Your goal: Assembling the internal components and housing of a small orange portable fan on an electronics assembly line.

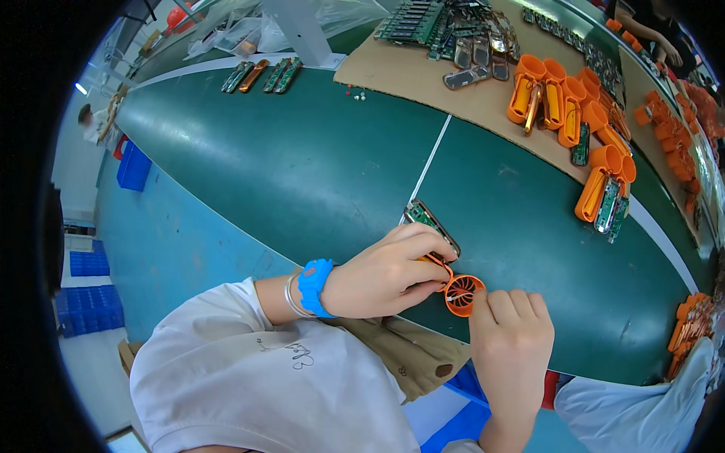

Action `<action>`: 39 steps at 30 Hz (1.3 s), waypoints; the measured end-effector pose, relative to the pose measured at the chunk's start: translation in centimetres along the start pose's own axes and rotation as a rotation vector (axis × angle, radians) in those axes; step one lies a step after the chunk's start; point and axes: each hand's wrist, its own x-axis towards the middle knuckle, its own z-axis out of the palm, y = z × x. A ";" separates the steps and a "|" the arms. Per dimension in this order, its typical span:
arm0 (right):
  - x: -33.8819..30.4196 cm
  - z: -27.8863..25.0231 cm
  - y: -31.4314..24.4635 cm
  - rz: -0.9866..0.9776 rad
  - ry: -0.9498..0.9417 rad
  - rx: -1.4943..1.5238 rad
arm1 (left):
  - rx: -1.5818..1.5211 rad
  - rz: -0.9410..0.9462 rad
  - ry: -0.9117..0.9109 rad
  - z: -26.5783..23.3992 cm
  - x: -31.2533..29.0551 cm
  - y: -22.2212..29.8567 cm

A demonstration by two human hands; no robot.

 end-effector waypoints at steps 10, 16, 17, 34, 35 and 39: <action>0.4 -0.2 -0.5 0.087 -0.088 0.002 | 0.008 0.002 -0.027 0.0 0.4 -0.3; 0.4 -0.8 -0.1 0.083 -0.111 0.012 | -0.042 0.047 -0.047 0.0 0.5 -0.8; 0.4 -0.9 0.0 0.065 -0.107 0.000 | -0.043 0.048 -0.041 0.1 0.5 -0.8; 0.1 -0.7 2.0 -0.160 -0.101 -0.039 | -0.068 0.017 -0.067 0.0 0.8 -0.9; 0.2 -0.9 2.1 -0.135 -0.099 -0.035 | -0.074 0.022 -0.067 0.0 0.8 -1.0; -0.2 -1.6 2.1 0.035 -0.074 0.124 | -0.092 0.017 -0.060 0.0 0.7 -0.9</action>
